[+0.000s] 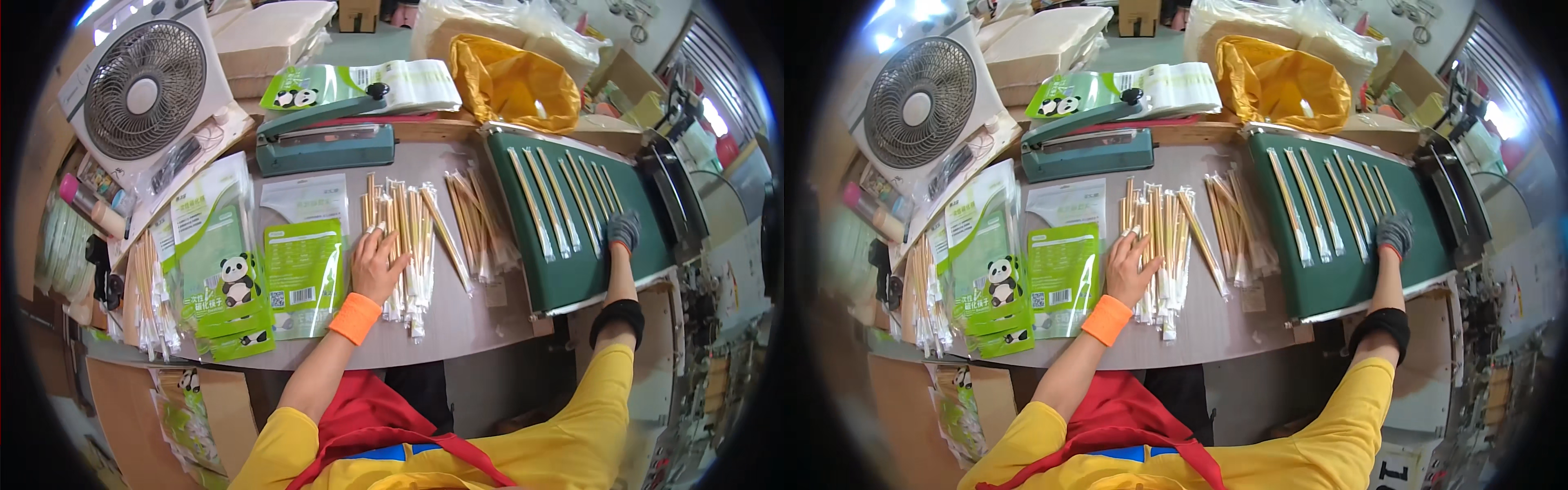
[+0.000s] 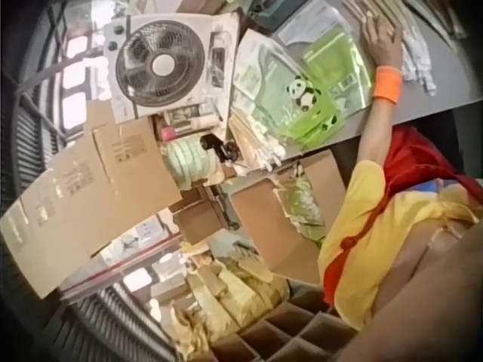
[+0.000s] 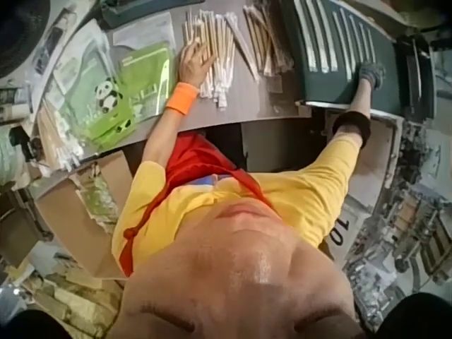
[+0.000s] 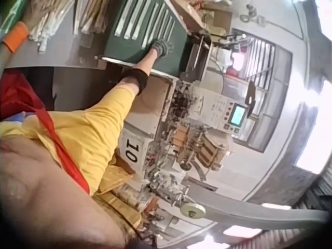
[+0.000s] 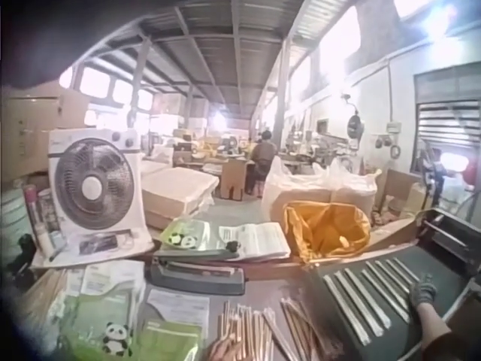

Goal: Bundling wooden sticks and inserting them into plastic packaging bags before placing them into a shipping box.

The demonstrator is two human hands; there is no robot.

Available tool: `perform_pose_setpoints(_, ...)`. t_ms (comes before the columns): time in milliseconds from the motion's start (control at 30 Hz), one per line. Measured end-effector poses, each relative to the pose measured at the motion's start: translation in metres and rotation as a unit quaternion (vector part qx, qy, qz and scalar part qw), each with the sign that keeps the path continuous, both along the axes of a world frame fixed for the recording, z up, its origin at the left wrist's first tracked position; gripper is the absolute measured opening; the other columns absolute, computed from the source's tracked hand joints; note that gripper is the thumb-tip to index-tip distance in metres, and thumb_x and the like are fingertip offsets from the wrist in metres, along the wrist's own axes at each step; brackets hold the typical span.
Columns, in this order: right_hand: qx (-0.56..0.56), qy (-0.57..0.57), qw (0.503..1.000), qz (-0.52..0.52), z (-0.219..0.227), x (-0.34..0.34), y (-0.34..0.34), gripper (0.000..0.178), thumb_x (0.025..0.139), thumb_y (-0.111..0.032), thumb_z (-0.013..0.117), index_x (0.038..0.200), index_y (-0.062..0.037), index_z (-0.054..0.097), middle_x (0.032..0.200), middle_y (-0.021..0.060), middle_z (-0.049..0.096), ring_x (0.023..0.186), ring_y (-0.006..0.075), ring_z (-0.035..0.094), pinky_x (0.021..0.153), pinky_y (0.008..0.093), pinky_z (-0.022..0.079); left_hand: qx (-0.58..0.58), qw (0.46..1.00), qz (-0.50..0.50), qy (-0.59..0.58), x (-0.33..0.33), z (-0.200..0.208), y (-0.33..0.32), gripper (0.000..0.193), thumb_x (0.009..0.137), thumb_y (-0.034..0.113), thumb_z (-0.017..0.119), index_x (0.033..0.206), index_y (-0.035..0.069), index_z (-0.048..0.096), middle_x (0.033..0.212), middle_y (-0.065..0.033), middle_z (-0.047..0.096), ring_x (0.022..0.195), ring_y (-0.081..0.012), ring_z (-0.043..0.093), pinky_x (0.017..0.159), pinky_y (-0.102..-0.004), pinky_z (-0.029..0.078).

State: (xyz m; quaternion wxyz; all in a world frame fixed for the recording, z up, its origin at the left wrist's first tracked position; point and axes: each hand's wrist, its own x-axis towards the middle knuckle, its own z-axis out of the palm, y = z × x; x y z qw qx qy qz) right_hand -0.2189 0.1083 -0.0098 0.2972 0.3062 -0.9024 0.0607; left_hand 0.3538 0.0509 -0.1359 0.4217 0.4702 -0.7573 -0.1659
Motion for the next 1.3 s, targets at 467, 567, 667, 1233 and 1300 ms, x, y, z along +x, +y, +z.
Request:
perform_pose_setpoints(467,-0.037,0.056,0.911,0.407,-0.015,0.232,-0.024,0.017,0.087,-0.027,0.054,0.093,-0.0132,0.062,0.091,0.0117,0.064,0.088,0.0332,0.059,0.078,0.0434,0.048,-0.007,0.997,0.063,-0.038,-0.004,-0.007,0.0,0.068,0.079,0.035,0.069,0.136,0.01,0.042,0.136,-0.0263,0.038,0.121,-0.0407,0.042,0.104,-0.0466,0.031)
perform_pose_setpoints(567,0.059,0.045,0.918,0.389,-0.016,0.291,-0.029,0.02,0.083,-0.028,0.057,0.094,-0.012,0.062,0.096,0.012,0.064,0.09,0.0317,0.059,0.078,0.0434,0.049,0.092,0.993,0.004,0.07,-0.01,-0.001,0.0,0.074,0.078,0.035,0.068,0.139,0.008,0.037,0.136,-0.0275,0.037,0.125,-0.0422,0.037,0.104,-0.0439,0.033)
perform_pose_setpoints(667,0.043,0.057,0.897,0.437,-0.038,0.343,-0.044,0.027,0.08,-0.032,0.059,0.095,-0.0099,0.063,0.098,0.0136,0.064,0.09,0.0321,0.06,0.078,0.0432,0.05,0.113,0.986,0.011,0.124,-0.006,0.001,-0.001,0.074,0.078,0.035,0.068,0.139,0.006,0.036,0.135,-0.0275,0.039,0.125,-0.041,0.039,0.104,-0.0432,0.034)
perform_pose_setpoints(1233,-0.096,-0.654,0.608,0.44,-0.113,0.45,-0.027,0.062,0.078,-0.043,0.071,0.121,-0.0019,0.052,0.106,0.0178,0.064,0.096,0.0315,0.062,0.084,0.038,0.048,0.42,0.803,-0.156,0.392,0.021,0.022,0.0,0.054,0.081,0.034,0.069,0.121,0.001,0.053,0.105,-0.01,0.063,0.096,-0.0186,0.059,0.087,-0.032,0.046)
perform_pose_setpoints(1300,-0.113,-0.595,0.663,0.439,-0.119,0.472,0.02,0.066,0.079,-0.041,0.069,0.128,-0.0027,0.046,0.113,0.0168,0.061,0.1,0.0301,0.06,0.086,0.0382,0.047,0.325,0.858,-0.139,0.372,0.029,0.009,0.034,0.054,0.081,0.032,0.069,0.12,-0.001,0.053,0.105,-0.0105,0.064,0.095,-0.0182,0.06,0.086,-0.0316,0.046)
